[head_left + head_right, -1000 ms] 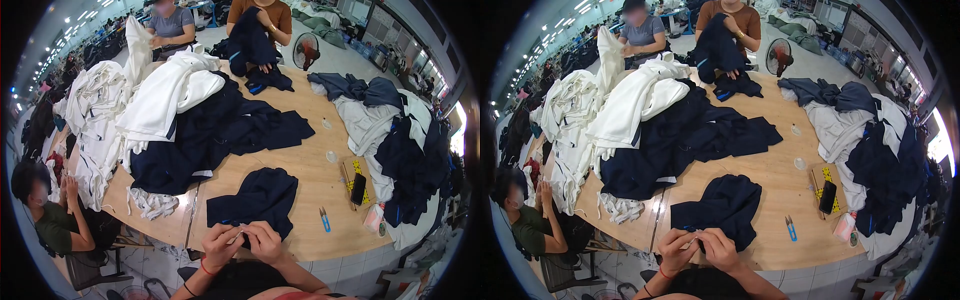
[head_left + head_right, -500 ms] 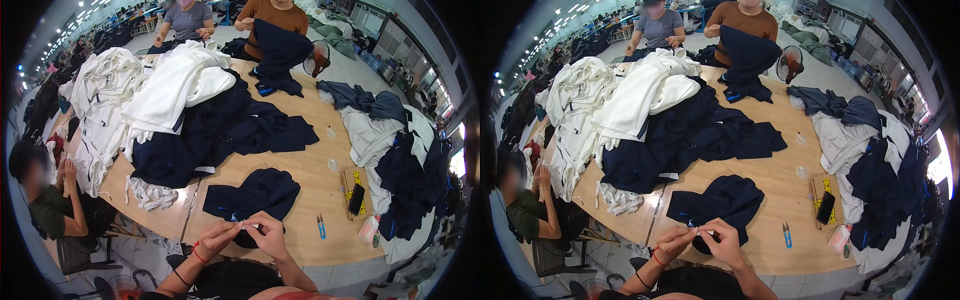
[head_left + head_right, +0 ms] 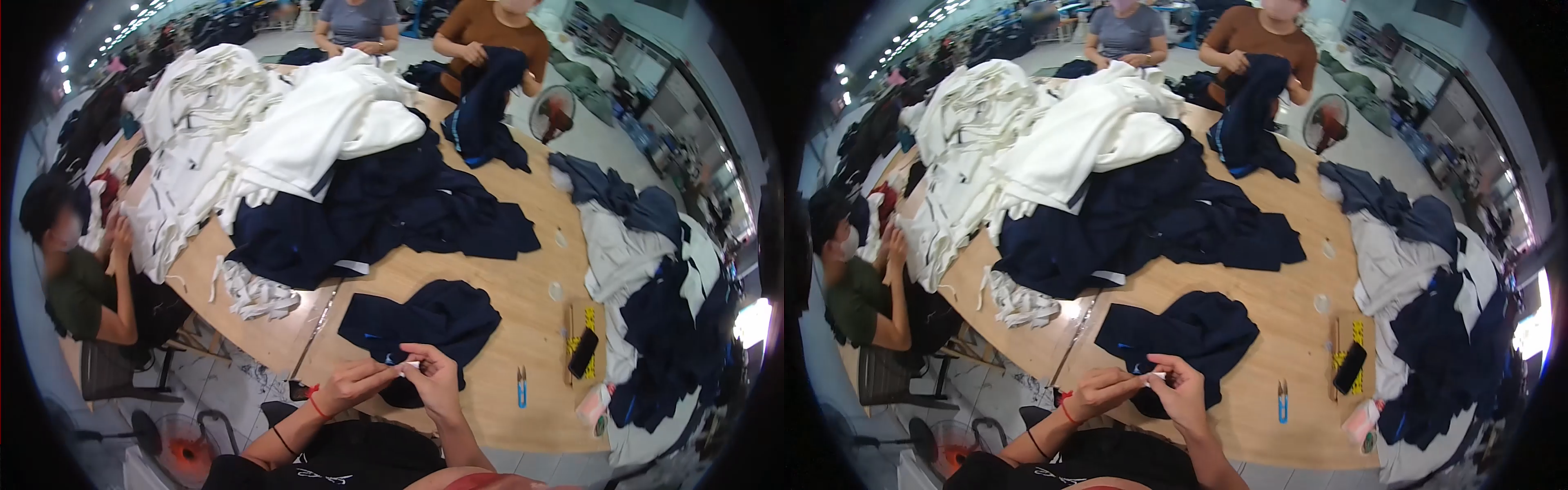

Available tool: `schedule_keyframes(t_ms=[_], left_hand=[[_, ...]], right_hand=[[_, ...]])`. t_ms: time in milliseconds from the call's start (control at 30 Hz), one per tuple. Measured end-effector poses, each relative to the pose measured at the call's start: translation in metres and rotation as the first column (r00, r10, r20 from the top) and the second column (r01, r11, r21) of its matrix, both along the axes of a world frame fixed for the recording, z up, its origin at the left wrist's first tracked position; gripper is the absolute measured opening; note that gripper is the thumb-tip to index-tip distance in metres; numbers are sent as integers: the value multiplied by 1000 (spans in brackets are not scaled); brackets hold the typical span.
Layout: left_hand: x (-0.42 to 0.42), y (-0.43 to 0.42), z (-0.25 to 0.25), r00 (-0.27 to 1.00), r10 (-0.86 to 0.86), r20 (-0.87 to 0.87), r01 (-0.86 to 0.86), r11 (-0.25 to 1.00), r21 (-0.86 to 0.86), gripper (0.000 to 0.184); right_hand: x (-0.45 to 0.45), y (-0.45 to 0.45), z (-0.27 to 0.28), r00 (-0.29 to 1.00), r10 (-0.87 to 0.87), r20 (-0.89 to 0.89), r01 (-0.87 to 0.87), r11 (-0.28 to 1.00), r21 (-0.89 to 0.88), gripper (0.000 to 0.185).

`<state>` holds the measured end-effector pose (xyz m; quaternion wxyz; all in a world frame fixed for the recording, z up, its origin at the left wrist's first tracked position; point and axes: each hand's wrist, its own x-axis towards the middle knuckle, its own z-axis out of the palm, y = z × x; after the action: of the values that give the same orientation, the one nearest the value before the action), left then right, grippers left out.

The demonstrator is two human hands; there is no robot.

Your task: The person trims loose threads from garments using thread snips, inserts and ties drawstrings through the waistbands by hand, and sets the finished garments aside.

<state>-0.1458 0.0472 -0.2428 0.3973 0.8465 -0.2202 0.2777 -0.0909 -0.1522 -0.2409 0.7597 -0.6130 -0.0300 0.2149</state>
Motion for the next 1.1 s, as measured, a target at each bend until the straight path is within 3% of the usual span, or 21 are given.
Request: schedule_keyframes(t_ms=[67, 133, 167, 200, 267, 300, 400, 433, 533, 633, 767, 833, 900, 1000, 1100], left_hand=[[0, 1, 0, 998, 66, -6, -66, 998, -19, 32], [2, -5, -3, 995, 98, -23, -99, 994, -52, 28], [0, -9, 0, 977, 149, -152, -162, 984, -78, 24], [2, -10, -7, 974, 181, -134, -189, 981, -52, 20], [7, -22, -4, 941, 185, -284, -252, 943, -219, 18], [7, -23, -5, 934, 179, -308, -261, 932, -250, 17], [9, -26, -1, 905, 124, -407, -259, 920, -294, 17], [11, -26, 3, 912, 71, -405, -204, 933, -297, 14], [10, -20, 15, 728, -158, -667, -175, 898, -404, 9], [8, -9, -7, 578, -532, -619, -189, 650, -736, 10], [12, -4, -8, 594, -540, -596, -175, 636, -752, 12], [16, -8, -7, 687, -472, -552, -117, 678, -726, 12], [14, -11, -2, 721, -370, -586, -160, 734, -661, 11], [9, -17, -6, 656, -444, -610, -314, 574, -756, 14], [3, -18, 3, 617, -465, -635, -313, 595, -740, 17]], right_hand=[[-1, 8, -4, 999, -10, 44, 10, 1000, -19, 36], [-2, 10, -2, 987, -123, 103, 128, 991, -45, 37], [-2, 8, 2, 911, -79, 404, 225, 918, -328, 40], [-5, 8, 22, 825, -62, 562, 328, 862, -386, 41], [-14, 2, 27, 839, -49, 541, 291, 882, -372, 39], [-18, 1, 29, 893, -22, 449, 213, 900, -381, 39], [-23, 3, 11, 918, 17, 395, 132, 929, -347, 40], [-23, 3, 4, 891, 16, 454, 159, 925, -345, 41], [-13, -6, 4, 846, 91, 525, 144, 910, -390, 42], [-8, -10, 14, 855, 142, 498, 96, 902, -422, 40], [-6, -3, 18, 852, 121, 509, 124, 899, -421, 39], [-4, 1, 13, 765, 93, 637, 236, 880, -412, 40], [-13, 7, 25, 798, -28, 603, 299, 886, -354, 36], [-18, 5, 19, 687, -8, 727, 393, 846, -361, 25], [-21, 10, 22, 755, -56, 654, 368, 861, -351, 24]])
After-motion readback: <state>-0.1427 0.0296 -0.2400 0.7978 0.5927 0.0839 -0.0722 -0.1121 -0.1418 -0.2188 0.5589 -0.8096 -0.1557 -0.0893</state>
